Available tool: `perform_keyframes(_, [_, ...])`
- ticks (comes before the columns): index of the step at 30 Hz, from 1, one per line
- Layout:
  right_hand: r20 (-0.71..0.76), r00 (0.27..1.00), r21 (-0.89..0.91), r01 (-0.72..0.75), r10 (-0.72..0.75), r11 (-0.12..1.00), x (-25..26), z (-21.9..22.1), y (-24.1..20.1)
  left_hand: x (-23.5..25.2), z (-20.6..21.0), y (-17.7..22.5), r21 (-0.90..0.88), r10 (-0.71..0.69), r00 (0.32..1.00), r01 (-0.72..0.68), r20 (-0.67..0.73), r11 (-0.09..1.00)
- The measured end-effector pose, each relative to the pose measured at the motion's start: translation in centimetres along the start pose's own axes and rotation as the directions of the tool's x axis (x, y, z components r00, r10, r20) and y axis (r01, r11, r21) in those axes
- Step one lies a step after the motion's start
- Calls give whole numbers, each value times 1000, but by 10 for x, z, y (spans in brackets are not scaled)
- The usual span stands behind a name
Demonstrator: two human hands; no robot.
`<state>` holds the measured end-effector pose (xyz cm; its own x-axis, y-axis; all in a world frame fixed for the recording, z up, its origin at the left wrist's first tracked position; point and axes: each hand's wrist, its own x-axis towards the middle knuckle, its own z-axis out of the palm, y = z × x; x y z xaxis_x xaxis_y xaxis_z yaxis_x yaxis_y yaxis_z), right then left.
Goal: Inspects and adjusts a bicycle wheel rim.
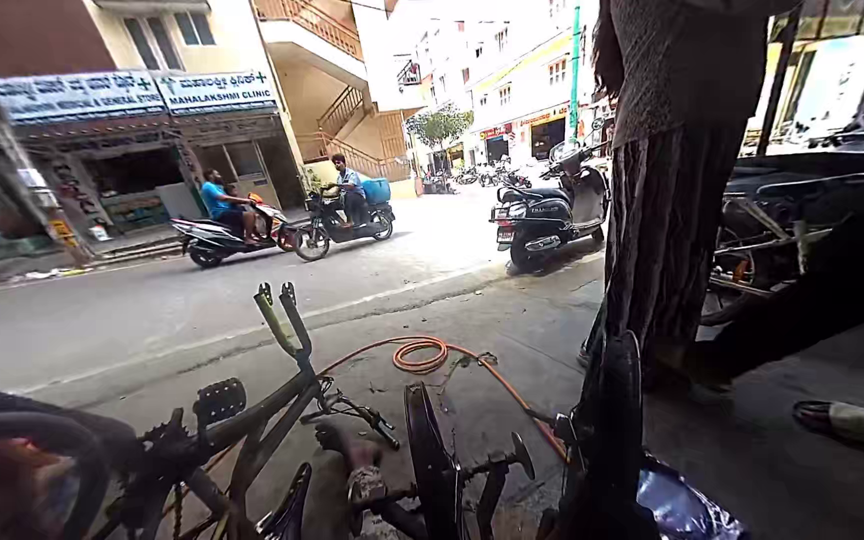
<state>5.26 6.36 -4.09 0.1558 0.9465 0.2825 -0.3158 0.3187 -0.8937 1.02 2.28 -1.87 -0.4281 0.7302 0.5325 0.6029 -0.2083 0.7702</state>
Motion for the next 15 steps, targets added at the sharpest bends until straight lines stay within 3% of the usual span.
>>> perform_keyframes(3, [172,984,-127,70,-48,989,-3,-18,12,6,-3,-21,-85,41,991,-52,-131,995])
perform_keyframes(4, [129,991,-152,42,-23,988,-4,-18,8,11,-3,-26,-117,59,972,-88,-229,989])
perform_keyframes(6, [16,955,-222,-286,297,932,-6,-7,-33,21,-14,-21,-241,16,943,-101,-333,965])
perform_keyframes(7, [13,948,-230,-307,318,923,-4,-4,-32,27,-23,-10,-320,-72,938,-43,-340,946])
perform_keyframes(9, [92,979,-191,-164,183,968,-5,-7,1,34,-39,11,-399,-202,928,65,-314,915])
perform_keyframes(10, [145,983,-141,-91,112,986,-5,-7,13,35,-40,8,-410,-177,929,30,-325,912])
perform_keyframes(12, [252,963,-48,-88,97,995,-9,-9,20,34,-39,-2,-477,-120,941,-48,-317,878])
perform_keyframes(15, [473,878,7,-83,70,997,-13,-10,19,31,-40,-12,-531,-130,954,-34,-269,847])
